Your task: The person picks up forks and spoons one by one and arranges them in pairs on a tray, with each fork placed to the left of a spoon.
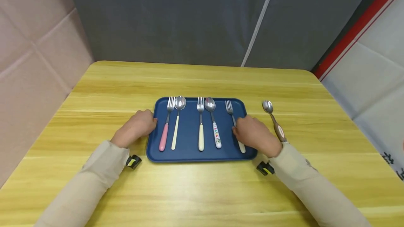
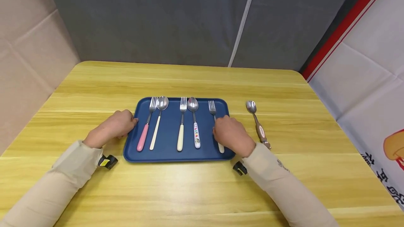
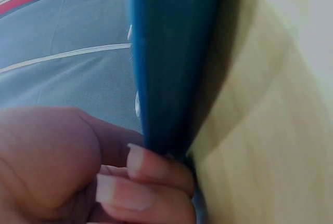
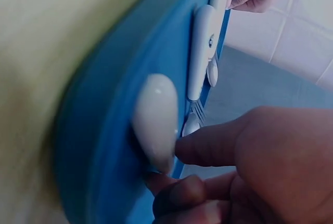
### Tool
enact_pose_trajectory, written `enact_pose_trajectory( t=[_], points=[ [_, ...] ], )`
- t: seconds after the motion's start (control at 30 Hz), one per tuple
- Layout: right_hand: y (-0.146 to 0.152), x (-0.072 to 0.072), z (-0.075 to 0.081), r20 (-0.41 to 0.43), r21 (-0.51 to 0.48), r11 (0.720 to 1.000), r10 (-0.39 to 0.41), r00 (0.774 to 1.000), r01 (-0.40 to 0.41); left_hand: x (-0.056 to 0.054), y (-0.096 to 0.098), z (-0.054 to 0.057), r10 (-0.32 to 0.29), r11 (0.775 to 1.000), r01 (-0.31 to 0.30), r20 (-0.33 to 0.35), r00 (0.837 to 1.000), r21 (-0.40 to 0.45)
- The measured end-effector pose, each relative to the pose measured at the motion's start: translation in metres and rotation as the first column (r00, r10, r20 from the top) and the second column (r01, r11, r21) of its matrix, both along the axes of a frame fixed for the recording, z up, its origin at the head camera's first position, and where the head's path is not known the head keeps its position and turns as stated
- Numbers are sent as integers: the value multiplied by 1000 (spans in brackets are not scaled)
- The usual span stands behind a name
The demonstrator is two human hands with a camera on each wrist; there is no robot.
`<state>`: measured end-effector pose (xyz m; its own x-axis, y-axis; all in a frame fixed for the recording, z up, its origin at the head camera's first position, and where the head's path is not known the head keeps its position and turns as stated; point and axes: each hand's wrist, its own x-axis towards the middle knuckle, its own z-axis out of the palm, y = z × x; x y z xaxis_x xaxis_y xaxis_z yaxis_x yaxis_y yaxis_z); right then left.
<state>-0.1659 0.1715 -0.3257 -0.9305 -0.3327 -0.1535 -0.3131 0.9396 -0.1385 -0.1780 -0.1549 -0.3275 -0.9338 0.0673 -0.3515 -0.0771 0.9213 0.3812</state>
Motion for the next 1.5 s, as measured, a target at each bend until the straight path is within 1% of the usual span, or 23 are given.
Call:
enact_pose_trajectory(
  t=[0.13, 0.27, 0.5, 0.57, 0.83, 1.07, 1.27, 1.5],
  points=[
    [3, 2, 4, -10, 10, 1000, 7, 1000, -7, 0, 0, -1, -3, 1000, 3, -4, 1000, 1],
    [9, 3, 10, -9, 1, 1000, -5, 1000, 5, 0, 0, -1, 2, 1000, -2, -1, 1000, 5],
    [28, 3, 16, -51, 7, 1000, -13, 999, 14, 1, 0, -2, -2, 1000, 2, -11, 1000, -3],
    [33, 2, 17, -48, -4, 1000, -26, 999, 26, 1, 0, -2, -4, 1000, 4, -12, 1000, -9],
    [54, 0, 18, 19, 11, 993, -119, 993, 118, 0, 0, -3, -4, 1000, 4, -9, 1000, -14],
    [76, -2, 15, 44, 33, 973, -229, 972, 228, 0, 0, -3, -2, 1000, 2, -11, 1000, -23],
    [88, -3, 13, 57, 35, 961, -276, 959, 274, 0, 1, -3, 2, 1000, -2, -1, 1000, -21],
    [96, -4, 13, 80, 47, 952, -304, 949, 301, 0, 1, -2, 3, 1000, -3, 0, 1000, -19]
  ],
)
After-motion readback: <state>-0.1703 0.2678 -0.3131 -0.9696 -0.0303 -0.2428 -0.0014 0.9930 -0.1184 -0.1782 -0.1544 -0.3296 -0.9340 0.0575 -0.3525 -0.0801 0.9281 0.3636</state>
